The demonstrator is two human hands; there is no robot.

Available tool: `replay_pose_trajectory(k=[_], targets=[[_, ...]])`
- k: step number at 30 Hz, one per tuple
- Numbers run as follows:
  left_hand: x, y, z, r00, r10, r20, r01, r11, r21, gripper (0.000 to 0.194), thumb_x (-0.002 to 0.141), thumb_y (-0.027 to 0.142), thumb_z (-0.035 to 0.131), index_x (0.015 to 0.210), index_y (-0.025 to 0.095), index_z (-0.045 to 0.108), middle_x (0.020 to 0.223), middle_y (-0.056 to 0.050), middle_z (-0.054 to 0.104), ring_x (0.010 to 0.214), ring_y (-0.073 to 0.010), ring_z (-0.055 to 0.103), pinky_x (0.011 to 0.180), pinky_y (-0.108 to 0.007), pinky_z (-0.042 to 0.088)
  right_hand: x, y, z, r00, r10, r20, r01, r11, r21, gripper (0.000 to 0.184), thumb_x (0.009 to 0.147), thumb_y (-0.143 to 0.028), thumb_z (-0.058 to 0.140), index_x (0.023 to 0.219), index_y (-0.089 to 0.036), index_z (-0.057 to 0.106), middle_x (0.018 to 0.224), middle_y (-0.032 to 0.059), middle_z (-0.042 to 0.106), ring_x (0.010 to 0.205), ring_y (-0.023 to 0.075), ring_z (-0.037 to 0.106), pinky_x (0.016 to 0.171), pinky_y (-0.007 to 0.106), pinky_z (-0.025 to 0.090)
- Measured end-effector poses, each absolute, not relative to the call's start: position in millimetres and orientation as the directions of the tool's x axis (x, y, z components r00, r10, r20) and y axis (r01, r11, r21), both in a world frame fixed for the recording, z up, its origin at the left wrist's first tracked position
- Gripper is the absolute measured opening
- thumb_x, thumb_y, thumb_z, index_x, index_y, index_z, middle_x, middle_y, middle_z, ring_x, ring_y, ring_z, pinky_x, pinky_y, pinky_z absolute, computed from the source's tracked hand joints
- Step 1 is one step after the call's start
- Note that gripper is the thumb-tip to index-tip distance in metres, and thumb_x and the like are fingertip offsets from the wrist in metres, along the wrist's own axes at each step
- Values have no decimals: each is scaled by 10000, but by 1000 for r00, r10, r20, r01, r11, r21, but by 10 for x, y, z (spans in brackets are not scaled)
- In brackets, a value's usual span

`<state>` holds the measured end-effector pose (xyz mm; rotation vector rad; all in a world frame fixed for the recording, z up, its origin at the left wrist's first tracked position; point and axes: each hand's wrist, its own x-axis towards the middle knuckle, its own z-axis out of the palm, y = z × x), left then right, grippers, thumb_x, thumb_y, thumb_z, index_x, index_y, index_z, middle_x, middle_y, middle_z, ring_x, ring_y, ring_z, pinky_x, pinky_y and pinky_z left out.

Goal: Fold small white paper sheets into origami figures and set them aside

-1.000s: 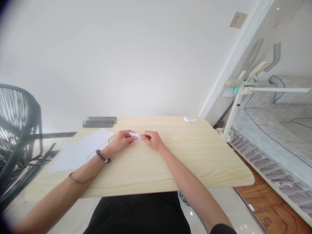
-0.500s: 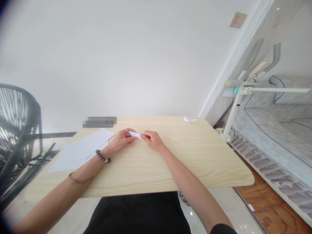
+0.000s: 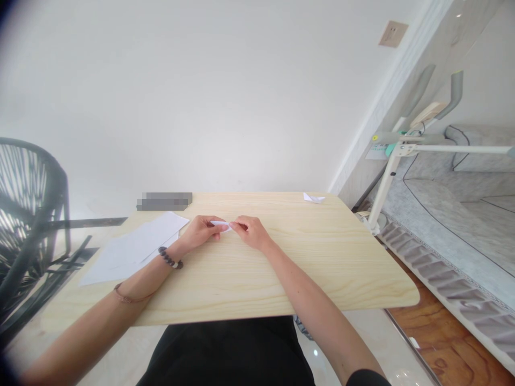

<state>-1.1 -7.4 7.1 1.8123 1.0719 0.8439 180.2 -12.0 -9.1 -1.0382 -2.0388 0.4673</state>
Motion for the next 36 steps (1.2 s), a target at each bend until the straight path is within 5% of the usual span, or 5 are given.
replay_pose_trajectory(k=[8,17,23,29,36], targets=[[18,-66,38,496,867,52,180,-161,970,398,738,477,442,825,122,599,609,-51,637,589,-150,589,600,-246,452,1819,-121,-102,-258,841,476,542,534,-649,379,788,-397,372,507,-146,420,472,-40,299,462,57,283,463,199,223],[9,-21,-11,434,900,42,147,-117,982,393,720,488,469,797,117,572,622,-53,635,584,-147,594,592,-258,470,1807,-118,-93,-293,810,508,558,576,-598,363,800,-381,367,521,-153,403,493,-37,321,477,63,301,486,206,239],[18,-5,20,401,915,-47,82,16,997,396,713,447,511,923,111,528,813,-89,625,673,-157,605,662,-307,482,1768,-165,-92,-343,771,537,601,620,-505,310,804,-365,376,590,-161,472,576,-10,431,528,75,357,539,205,274],[2,-18,52,406,914,3,-27,8,1000,351,704,361,554,954,115,530,958,-101,598,855,-173,567,812,-347,432,1743,-204,-81,-425,755,500,618,645,-449,279,795,-380,391,652,-171,507,607,-8,460,536,73,375,545,201,282],[6,-37,70,454,890,53,-65,-26,998,322,705,316,559,951,109,546,1056,-111,555,923,-182,536,853,-359,400,1754,-222,-57,-446,779,441,584,627,-516,262,793,-365,392,671,-170,518,614,-10,491,532,70,400,536,198,291]])
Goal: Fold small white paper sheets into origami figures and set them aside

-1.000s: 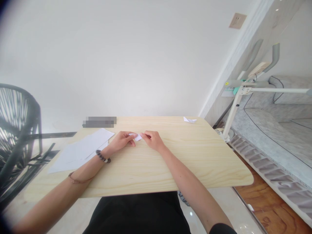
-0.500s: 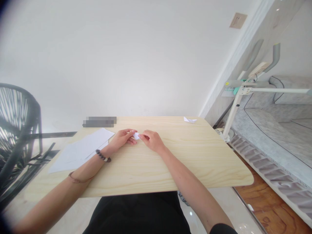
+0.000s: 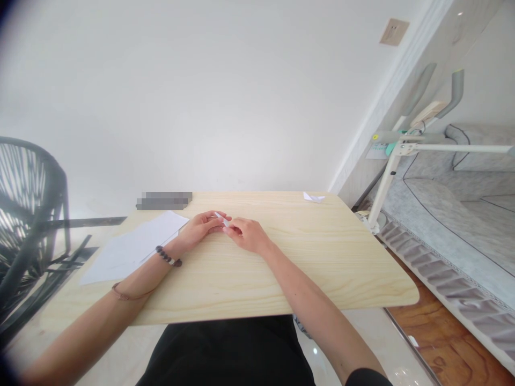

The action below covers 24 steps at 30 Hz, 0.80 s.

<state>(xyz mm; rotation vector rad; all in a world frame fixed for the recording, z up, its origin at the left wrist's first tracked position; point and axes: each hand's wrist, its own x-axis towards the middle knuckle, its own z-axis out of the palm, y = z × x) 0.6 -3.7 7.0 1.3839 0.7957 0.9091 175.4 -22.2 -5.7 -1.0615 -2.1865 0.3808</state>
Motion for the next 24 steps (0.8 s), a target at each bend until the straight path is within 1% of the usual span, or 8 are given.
replay_pose_trajectory(k=[7,11,15,19,24], targets=[[15,-48,63,466,883,52,-72,-21,997,373,714,318,551,1032,127,519,1077,-115,547,972,-193,513,837,-363,410,1762,-203,-79,-420,814,401,556,580,-595,276,773,-374,411,647,-163,537,563,-16,486,504,70,391,507,196,286],[24,-68,77,475,879,49,-29,-40,999,412,720,345,533,1077,141,502,1069,-104,559,991,-197,502,829,-352,410,1762,-186,-95,-409,832,374,537,551,-638,306,779,-388,394,656,-153,546,546,-15,485,481,66,383,480,190,281],[26,-88,104,491,869,60,47,-95,994,402,706,355,540,1059,164,528,1030,-81,585,932,-186,528,792,-319,421,1760,-163,-124,-399,837,375,549,546,-633,326,781,-394,389,620,-151,537,511,-22,467,460,61,364,472,191,274],[22,-87,109,491,867,80,103,-149,983,365,703,353,534,1011,159,567,1042,-76,580,878,-177,540,746,-290,431,1762,-156,-144,-396,836,380,545,547,-636,322,773,-386,400,594,-151,527,498,-25,458,450,59,351,463,193,266],[19,-72,92,490,867,92,122,-172,978,389,713,353,516,1051,163,548,1036,-77,582,862,-177,536,711,-286,436,1768,-157,-141,-400,843,360,519,532,-669,321,770,-390,399,605,-150,534,496,-30,445,445,55,337,450,191,260]])
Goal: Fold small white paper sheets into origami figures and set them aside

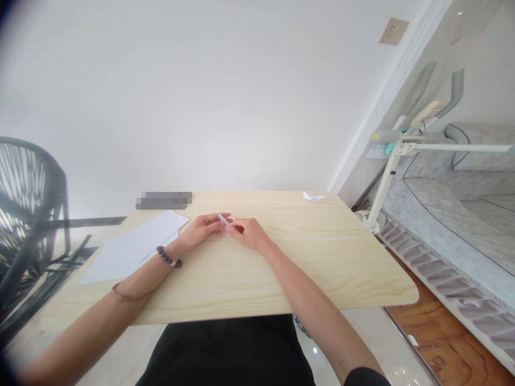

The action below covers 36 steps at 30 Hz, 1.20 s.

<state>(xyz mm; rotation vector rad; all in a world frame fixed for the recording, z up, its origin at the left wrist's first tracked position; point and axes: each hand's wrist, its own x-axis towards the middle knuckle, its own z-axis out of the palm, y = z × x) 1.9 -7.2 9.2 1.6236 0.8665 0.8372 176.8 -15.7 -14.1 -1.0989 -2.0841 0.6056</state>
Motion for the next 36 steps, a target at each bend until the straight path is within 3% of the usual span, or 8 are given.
replay_pose_trajectory(k=[4,9,14,18,23,29,36], targets=[[15,-63,81,488,867,103,152,-200,968,406,723,361,495,1074,161,537,979,-69,606,836,-175,537,676,-272,439,1771,-152,-137,-393,848,355,514,523,-680,309,768,-381,398,625,-148,541,502,-30,444,448,57,339,447,192,262],[3,-77,81,520,835,178,271,-359,893,368,767,335,422,1070,164,542,931,-41,617,787,-153,541,649,-237,428,1762,-156,-126,-325,867,379,543,499,-676,179,760,-314,413,827,-174,502,561,-39,498,476,62,415,480,178,305],[11,-119,112,567,768,297,390,-568,724,350,767,258,405,1084,169,523,970,-40,596,747,-128,535,631,-216,411,1716,-192,-99,-321,859,399,715,496,-492,153,762,-327,423,798,-196,494,634,-24,556,536,76,466,522,189,301],[43,-161,126,567,761,316,483,-617,621,350,772,248,376,1091,173,502,980,-48,581,762,-131,531,625,-216,403,1682,-210,-89,-335,867,370,816,463,-346,169,791,-312,387,756,-199,507,646,-16,578,567,89,489,524,204,271],[87,-171,48,412,845,341,726,-531,438,341,753,301,404,1054,165,487,936,-63,576,692,-147,531,628,-255,378,1677,-219,-91,-363,869,335,858,452,-242,207,811,-297,361,720,-191,513,659,-12,590,579,90,498,530,211,257],[107,-167,-24,373,909,188,893,-406,194,325,776,377,325,705,169,564,623,-53,579,541,-167,507,497,-253,271,1658,-226,-91,-365,876,314,884,432,-180,220,817,-301,354,724,-185,517,700,-3,610,593,93,511,532,216,253],[144,-189,46,304,939,162,939,-324,115,385,771,377,307,618,164,587,615,-80,601,569,-182,532,514,-254,258,1636,-211,-96,-338,888,311,912,390,-125,230,822,-298,339,728,-185,516,698,8,614,592,102,520,520,227,239]])
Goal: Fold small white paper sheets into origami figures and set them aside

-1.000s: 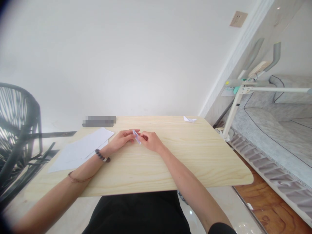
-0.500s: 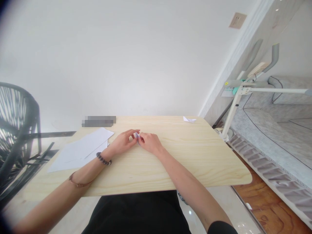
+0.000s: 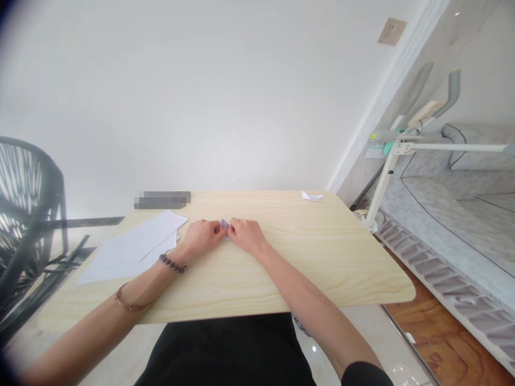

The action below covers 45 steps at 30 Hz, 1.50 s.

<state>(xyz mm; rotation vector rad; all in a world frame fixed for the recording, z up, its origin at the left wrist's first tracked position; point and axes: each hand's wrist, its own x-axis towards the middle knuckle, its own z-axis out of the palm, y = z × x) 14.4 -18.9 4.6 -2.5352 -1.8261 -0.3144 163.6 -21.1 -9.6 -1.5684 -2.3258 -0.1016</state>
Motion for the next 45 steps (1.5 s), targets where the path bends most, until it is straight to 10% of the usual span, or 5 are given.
replay_pose_trajectory(k=[45], targets=[[127,-181,55,324,928,184,901,-362,238,466,780,441,291,582,152,598,577,-91,594,524,-173,517,513,-260,270,1623,-231,-98,-246,904,350,870,365,-332,159,800,-250,362,942,-222,429,679,-28,592,617,111,535,542,199,291]])
